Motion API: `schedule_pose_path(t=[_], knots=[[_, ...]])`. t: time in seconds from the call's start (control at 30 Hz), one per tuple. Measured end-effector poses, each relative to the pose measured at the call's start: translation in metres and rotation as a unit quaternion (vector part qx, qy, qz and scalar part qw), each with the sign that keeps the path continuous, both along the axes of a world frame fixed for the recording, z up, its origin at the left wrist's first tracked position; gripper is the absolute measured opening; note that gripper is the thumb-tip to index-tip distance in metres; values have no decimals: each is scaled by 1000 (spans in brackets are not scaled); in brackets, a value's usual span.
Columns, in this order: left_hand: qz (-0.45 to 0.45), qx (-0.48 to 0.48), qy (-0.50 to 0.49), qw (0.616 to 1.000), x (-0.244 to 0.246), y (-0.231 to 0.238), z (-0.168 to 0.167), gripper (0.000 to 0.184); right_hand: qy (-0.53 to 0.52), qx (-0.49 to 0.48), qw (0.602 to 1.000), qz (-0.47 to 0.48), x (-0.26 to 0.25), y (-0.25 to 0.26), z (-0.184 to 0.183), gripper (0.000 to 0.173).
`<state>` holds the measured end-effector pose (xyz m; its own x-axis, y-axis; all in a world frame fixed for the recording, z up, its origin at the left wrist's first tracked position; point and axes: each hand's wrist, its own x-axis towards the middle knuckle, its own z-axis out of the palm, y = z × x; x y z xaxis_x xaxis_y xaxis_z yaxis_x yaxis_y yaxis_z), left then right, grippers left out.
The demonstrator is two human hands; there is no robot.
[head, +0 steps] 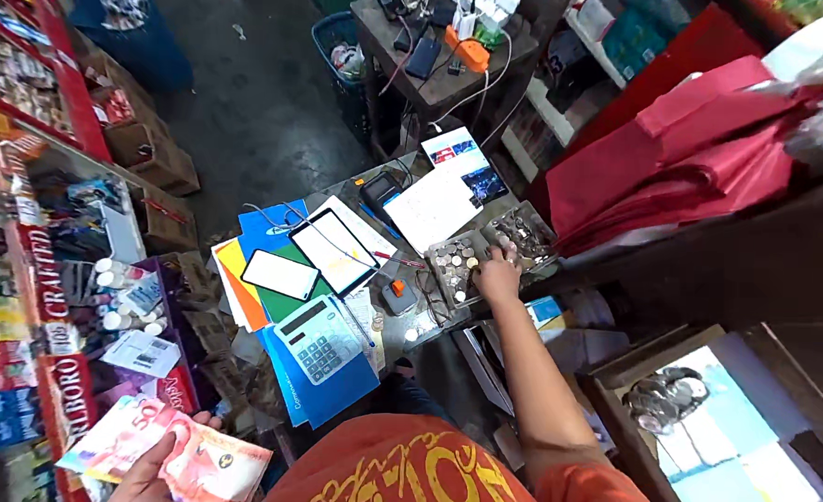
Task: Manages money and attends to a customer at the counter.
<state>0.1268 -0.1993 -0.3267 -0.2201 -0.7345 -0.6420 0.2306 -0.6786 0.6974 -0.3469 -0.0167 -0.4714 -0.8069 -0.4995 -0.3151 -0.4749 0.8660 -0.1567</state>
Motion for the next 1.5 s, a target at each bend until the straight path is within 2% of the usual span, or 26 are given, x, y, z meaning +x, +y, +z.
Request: schedule_pose_path(t=[0.07,0.13,0.2,0.27,0.3,0.33,0.37,0.4,0.47,0.5,0.57,0.87,0.93,0.97,1.03,1.07,1.1,1.13,1.17,1.2,1.23,1.27,1.4,1.43,1.47,1.5], knots=[[-10,-1,-3,1000,-10,-6,5,42,-33,-92,995,-24,-2,6,5,22],[-9,-10,-21,1000,-25,-7,12,40,-68,-254,963,-64,-3,16,7,22],[-29,-31,-41,998,-37,-9,15,37,-108,-435,884,-134,0,20,7,21],[-48,-53,-63,995,-45,-10,16,35,-233,-577,754,-209,3,15,8,17],[-47,-63,-72,994,-49,-11,17,33,-301,-608,700,-223,4,11,8,20],[-42,-70,-75,994,-53,-14,17,31,-337,-613,679,-223,4,5,6,22],[-37,-74,-72,994,-55,-18,17,30,-328,-590,708,-208,4,-1,2,20],[-35,-78,-66,994,-55,-23,16,31,-278,-525,785,-178,3,-7,0,16],[-40,-85,-53,994,-53,-35,16,32,-155,-267,947,-87,4,-21,4,25],[-47,-91,-52,993,-51,-43,16,31,-124,-137,981,-62,8,-30,7,29],[-62,-106,-52,991,-45,-66,14,28,-89,-17,994,-59,17,-44,7,33],[-171,-111,-33,978,-44,-222,-20,27,-36,76,992,-98,30,-72,7,34],[-220,-97,-62,969,-37,-250,-43,28,-44,34,984,-168,39,-72,14,34],[-267,-77,-84,957,-33,-259,-55,29,-38,-35,975,-218,43,-70,20,33],[-392,3,-116,913,-21,-264,-83,31,-30,-241,912,-331,59,-64,34,32],[-453,59,-130,880,-16,-259,-97,32,-36,-365,845,-389,74,-63,41,24],[-511,110,-138,842,-15,-250,-110,33,-69,-487,753,-437,91,-64,48,12],[-557,147,-146,804,-15,-238,-123,34,-142,-591,649,-457,109,-63,58,14],[-603,165,-153,765,-18,-225,-133,34,-218,-655,570,-447,129,-60,65,19],[-643,167,-162,730,-24,-213,-137,33,-289,-677,531,-419,149,-56,68,19],[-675,157,-177,699,-32,-202,-139,33,-339,-669,526,-400,168,-55,67,19],[-696,145,-192,676,-41,-195,-138,34,-380,-632,558,-381,186,-59,66,19],[-732,155,-174,640,-65,-175,-136,33,-486,-343,783,-183,251,-96,63,18],[-738,158,-168,634,-68,-168,-136,32,-480,-297,814,-140,261,-104,58,23],[-744,158,-170,627,-71,-161,-135,31,-472,-290,822,-132,268,-111,53,27],[-751,151,-178,618,-74,-156,-134,31,-475,-323,803,-158,271,-116,49,28]])
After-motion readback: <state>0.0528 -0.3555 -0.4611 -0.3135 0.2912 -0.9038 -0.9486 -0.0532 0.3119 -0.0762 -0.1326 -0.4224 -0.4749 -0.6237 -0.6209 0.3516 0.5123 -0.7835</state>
